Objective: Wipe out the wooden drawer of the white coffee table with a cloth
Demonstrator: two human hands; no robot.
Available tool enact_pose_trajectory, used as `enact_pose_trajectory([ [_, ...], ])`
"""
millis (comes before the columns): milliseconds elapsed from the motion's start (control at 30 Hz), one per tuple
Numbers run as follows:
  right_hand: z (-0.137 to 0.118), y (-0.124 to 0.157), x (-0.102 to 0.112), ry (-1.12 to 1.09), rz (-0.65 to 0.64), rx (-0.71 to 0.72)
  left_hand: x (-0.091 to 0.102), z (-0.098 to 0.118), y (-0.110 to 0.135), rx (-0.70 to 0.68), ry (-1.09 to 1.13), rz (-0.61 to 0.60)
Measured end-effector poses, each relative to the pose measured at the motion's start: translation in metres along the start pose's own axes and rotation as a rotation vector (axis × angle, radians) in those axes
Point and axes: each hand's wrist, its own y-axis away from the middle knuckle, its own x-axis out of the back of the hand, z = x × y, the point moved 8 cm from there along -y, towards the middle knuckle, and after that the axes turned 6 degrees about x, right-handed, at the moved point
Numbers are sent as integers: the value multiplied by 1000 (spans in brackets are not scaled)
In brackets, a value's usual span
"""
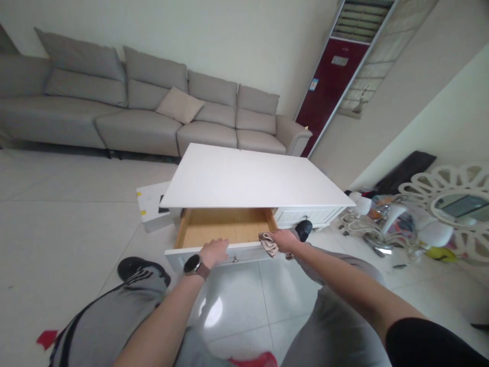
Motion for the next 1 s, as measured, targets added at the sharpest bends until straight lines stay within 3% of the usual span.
enact_pose_trajectory([
  [233, -10, -5, 7, 54, -52, -98, -6, 25, 20, 17, 49, 23],
  [600, -12, -19, 8, 92, -107, 1, -14, 41, 8, -15, 51, 74],
  [800, -9, -21, 6, 55, -85, 50, -24, 60, -12, -25, 16, 65],
  [1000, -9, -26, 5, 15, -36, 63, -37, 66, -20, -11, 37, 174],
])
